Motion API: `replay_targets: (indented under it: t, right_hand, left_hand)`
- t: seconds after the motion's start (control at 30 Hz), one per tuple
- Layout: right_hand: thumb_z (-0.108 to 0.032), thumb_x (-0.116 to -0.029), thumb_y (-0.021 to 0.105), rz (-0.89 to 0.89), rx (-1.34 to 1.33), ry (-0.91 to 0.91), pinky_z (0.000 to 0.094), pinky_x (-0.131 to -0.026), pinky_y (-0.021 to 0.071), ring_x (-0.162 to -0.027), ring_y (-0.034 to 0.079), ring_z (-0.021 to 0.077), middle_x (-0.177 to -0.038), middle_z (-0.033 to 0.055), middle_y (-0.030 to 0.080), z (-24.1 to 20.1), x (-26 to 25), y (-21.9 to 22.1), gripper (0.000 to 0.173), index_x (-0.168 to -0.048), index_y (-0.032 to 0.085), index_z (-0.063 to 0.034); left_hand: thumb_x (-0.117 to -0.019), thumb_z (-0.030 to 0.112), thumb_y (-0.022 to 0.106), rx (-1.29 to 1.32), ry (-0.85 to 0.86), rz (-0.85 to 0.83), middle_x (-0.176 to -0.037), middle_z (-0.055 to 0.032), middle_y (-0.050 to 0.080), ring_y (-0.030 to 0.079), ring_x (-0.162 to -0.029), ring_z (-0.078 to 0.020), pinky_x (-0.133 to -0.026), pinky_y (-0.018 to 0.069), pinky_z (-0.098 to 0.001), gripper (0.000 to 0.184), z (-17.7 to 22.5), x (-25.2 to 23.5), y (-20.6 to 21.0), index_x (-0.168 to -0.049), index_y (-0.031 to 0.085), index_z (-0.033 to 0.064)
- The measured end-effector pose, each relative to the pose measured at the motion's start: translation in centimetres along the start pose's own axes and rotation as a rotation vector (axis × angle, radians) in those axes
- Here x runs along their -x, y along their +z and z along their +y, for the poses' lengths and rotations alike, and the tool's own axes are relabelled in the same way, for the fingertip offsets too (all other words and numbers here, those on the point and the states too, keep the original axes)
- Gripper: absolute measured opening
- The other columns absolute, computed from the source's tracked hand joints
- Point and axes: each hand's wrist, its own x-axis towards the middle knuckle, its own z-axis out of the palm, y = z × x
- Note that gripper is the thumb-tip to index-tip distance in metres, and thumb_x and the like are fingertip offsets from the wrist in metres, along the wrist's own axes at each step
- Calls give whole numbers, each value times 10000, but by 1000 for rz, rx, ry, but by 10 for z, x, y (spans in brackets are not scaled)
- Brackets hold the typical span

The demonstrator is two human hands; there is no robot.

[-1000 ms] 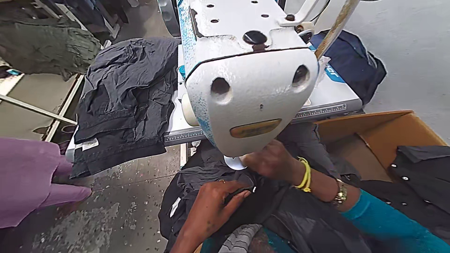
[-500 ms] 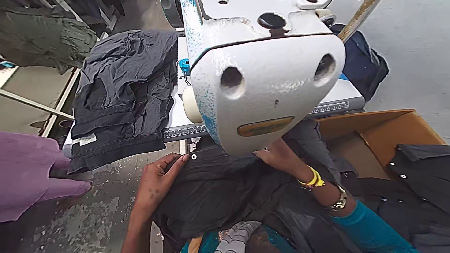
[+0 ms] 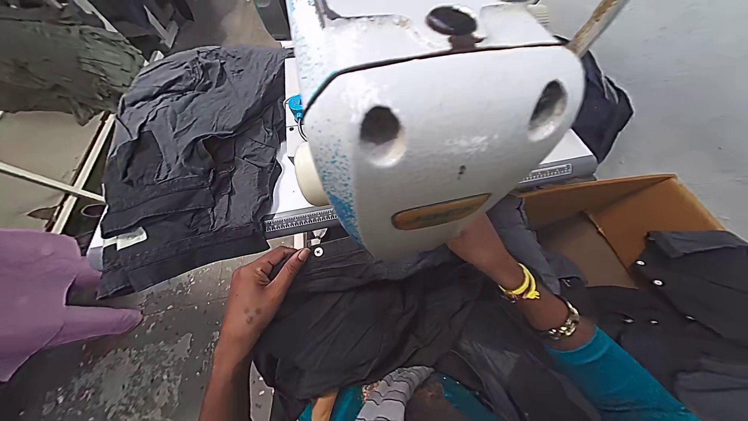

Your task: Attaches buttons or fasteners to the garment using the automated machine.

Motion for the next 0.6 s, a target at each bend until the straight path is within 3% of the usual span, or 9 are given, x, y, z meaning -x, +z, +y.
replay_targets:
  t: [0.1,0.17,0.2,0.27,0.33,0.4,0.47,0.6]
  right_hand:
    - [-233,-958,654,79,209,13,524,-679,457,-654,610,290,-669,104,606,30,-11,-13,221,-970,675,-13]
    - [-143,-952,670,157,356,-12,588,-763,505,-801,690,385,-806,184,692,45,-21,-23,159,-982,719,6]
    - [-111,-952,672,194,403,-37,591,-777,507,-859,687,416,-872,212,699,51,-26,-23,142,-992,732,11]
    - [-108,-960,672,204,452,-100,563,-775,540,-938,680,421,-967,219,693,58,-38,-21,150,-1040,757,-14]
    - [-122,-955,688,141,477,-149,537,-768,544,-959,661,416,-998,218,675,57,-48,-16,179,-1074,755,-6]
    - [-127,-938,720,51,528,-144,538,-756,537,-962,652,429,-1012,233,662,53,-55,-11,213,-1098,746,11]
    - [-80,-919,725,7,545,-138,541,-730,537,-940,654,438,-992,241,653,55,-55,-8,165,-1048,739,22]
    - [-77,-931,686,121,392,-210,519,-722,546,-868,673,408,-916,217,666,60,-42,-16,109,-955,723,22]
  left_hand:
    - [-986,513,513,-151,75,61,-737,-6,668,614,-668,-95,-625,474,-347,479,-7,4,12,-878,747,109]
    - [-1011,412,513,-146,180,43,-955,-152,720,683,-916,-320,-802,517,-536,444,-8,5,23,-1022,766,46]
    - [-1027,379,501,-105,224,1,-1065,-171,713,672,-1025,-331,-886,516,-534,427,-4,5,29,-1125,743,41]
    - [-1059,398,450,42,249,-113,-1221,-137,681,641,-1153,-187,-1006,509,-387,490,13,3,41,-1292,650,17]
    - [-1066,398,429,230,172,-216,-1283,-108,648,595,-1192,-75,-1055,471,-287,542,34,2,53,-1380,557,-24]
    - [-1058,335,447,309,73,-207,-1179,-74,665,600,-1096,-15,-997,477,-232,477,52,-2,63,-1330,562,-39]
    - [-1037,241,480,341,-3,-178,-1083,-57,668,608,-1014,20,-936,488,-187,402,62,-4,68,-1286,561,-63]
    - [-1029,171,506,413,-127,-158,-1096,-72,645,595,-992,54,-909,479,-139,419,69,0,72,-1349,494,-98]
